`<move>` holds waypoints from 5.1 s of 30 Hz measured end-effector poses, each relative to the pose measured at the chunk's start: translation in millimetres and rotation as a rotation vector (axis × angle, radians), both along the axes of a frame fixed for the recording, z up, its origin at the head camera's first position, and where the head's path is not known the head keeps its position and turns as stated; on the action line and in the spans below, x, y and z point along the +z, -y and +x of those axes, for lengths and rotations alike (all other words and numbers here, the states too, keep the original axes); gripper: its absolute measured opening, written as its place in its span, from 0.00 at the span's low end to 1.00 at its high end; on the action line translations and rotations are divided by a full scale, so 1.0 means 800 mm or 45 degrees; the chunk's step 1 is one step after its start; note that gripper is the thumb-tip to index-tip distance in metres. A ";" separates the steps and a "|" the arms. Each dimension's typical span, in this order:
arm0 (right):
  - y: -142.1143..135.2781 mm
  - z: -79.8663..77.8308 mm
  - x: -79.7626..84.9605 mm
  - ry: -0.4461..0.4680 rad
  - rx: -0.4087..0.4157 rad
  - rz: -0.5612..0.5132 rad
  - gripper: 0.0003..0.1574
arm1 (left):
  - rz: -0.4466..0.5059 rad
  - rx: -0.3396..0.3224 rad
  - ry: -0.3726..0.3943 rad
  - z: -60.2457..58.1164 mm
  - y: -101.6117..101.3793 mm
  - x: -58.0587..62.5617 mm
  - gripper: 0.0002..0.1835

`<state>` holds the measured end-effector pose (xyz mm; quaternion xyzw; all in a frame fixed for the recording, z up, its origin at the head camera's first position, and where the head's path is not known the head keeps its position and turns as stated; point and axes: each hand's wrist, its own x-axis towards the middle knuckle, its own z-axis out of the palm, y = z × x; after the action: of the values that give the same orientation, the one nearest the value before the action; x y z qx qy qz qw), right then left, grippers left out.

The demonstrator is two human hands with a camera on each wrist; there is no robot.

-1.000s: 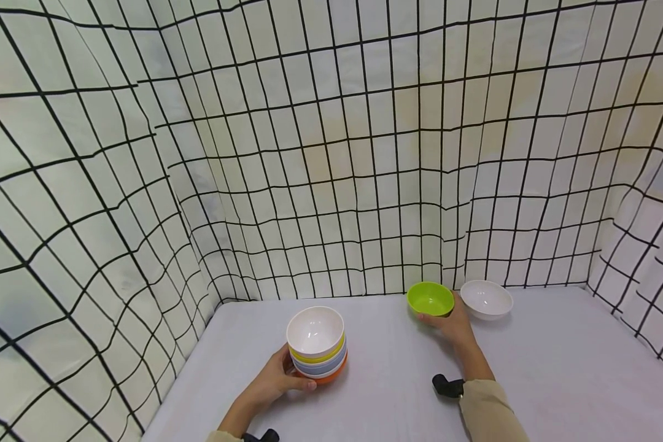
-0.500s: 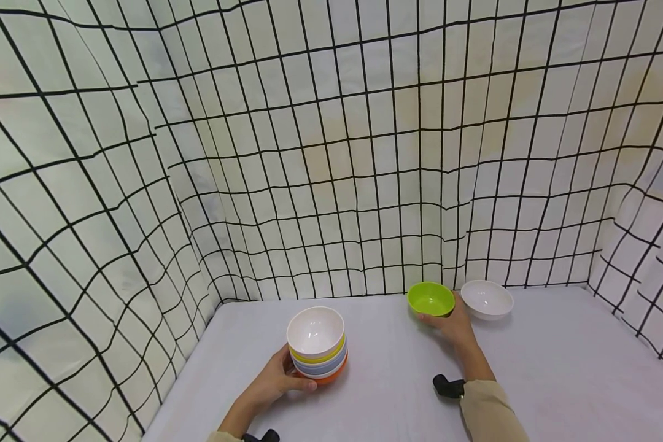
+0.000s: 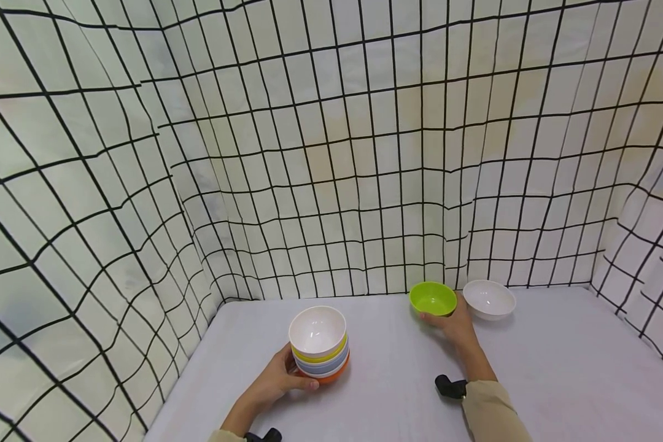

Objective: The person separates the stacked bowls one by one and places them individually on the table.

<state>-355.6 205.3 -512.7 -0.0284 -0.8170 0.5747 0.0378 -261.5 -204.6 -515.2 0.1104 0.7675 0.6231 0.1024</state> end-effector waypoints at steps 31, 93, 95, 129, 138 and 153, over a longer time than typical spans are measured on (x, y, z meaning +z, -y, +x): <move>0.034 0.032 0.100 -0.102 0.140 0.123 0.73 | -0.011 -0.014 -0.022 -0.001 -0.001 0.001 0.53; 0.218 0.092 0.054 -0.196 0.608 0.037 0.70 | -0.031 -0.018 -0.061 0.002 -0.002 0.006 0.52; 0.220 0.093 0.053 -0.197 0.585 0.041 0.71 | -0.031 -0.020 -0.064 0.003 -0.002 0.006 0.52; 0.230 0.098 0.052 -0.274 0.566 -0.044 0.62 | -0.023 -0.023 -0.046 0.001 -0.001 0.004 0.53; 0.228 0.100 0.056 -0.279 0.528 -0.012 0.66 | -0.033 -0.029 -0.051 0.001 -0.001 0.005 0.53; 0.218 0.099 0.075 -0.294 0.490 -0.043 0.68 | -0.065 -0.009 -0.025 -0.003 0.000 0.003 0.51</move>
<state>-276.3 31.2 -452.9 0.1933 -0.7880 0.5843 0.0201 -263.7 -204.2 -512.6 0.1167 0.7837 0.6019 0.0998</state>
